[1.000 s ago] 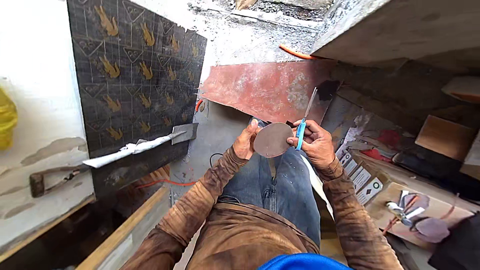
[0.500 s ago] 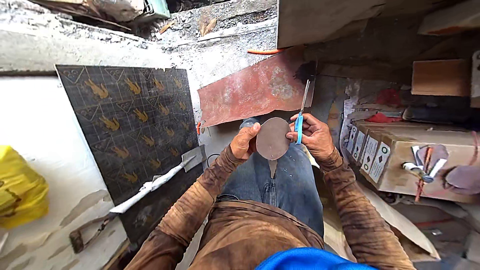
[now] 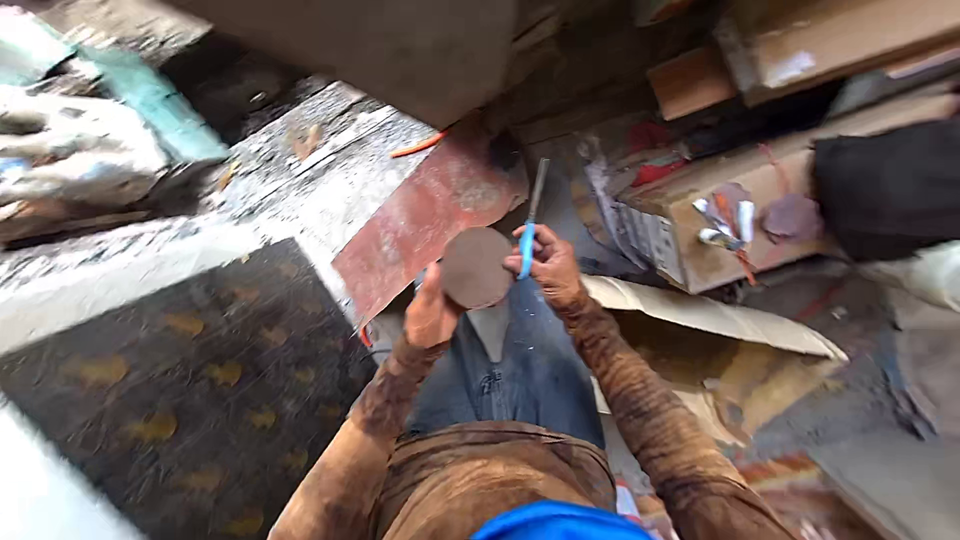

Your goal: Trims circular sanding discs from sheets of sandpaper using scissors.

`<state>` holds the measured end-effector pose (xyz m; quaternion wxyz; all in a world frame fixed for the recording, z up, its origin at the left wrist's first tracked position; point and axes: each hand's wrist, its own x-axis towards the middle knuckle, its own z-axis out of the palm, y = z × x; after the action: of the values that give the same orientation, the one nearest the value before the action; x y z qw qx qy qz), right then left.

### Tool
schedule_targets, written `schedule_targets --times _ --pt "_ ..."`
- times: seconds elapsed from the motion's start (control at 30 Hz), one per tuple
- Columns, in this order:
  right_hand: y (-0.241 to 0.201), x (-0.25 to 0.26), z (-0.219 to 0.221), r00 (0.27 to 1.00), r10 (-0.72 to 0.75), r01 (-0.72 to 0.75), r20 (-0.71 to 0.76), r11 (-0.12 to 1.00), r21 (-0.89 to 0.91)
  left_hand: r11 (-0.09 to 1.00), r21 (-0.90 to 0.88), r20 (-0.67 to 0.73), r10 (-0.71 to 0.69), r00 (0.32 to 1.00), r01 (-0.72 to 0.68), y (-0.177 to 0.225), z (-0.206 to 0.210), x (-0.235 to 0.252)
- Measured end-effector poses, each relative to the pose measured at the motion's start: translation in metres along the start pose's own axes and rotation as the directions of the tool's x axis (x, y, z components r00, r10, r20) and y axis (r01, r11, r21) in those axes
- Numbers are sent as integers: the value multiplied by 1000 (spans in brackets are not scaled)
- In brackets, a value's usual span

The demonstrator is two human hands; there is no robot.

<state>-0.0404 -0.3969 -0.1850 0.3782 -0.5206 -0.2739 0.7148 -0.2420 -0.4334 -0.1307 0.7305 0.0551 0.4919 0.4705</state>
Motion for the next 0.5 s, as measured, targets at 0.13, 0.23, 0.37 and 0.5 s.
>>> schedule_targets --times 0.13,0.23,0.37,0.5 --pt "-3 -4 -13 987 2 3 -163 999 34 983 175 157 23 987 -51 -14 2 8" --pt "-8 -13 -19 971 -58 36 -230 994 -101 938 323 234 52 971 -128 -15 11 13" --pt "-26 -33 -19 918 -253 123 -304 913 -389 809 499 349 141 927 -310 -20 28 27" --pt "-37 -52 -13 873 -385 215 -300 855 -472 795 466 466 151 872 -387 -27 53 33"
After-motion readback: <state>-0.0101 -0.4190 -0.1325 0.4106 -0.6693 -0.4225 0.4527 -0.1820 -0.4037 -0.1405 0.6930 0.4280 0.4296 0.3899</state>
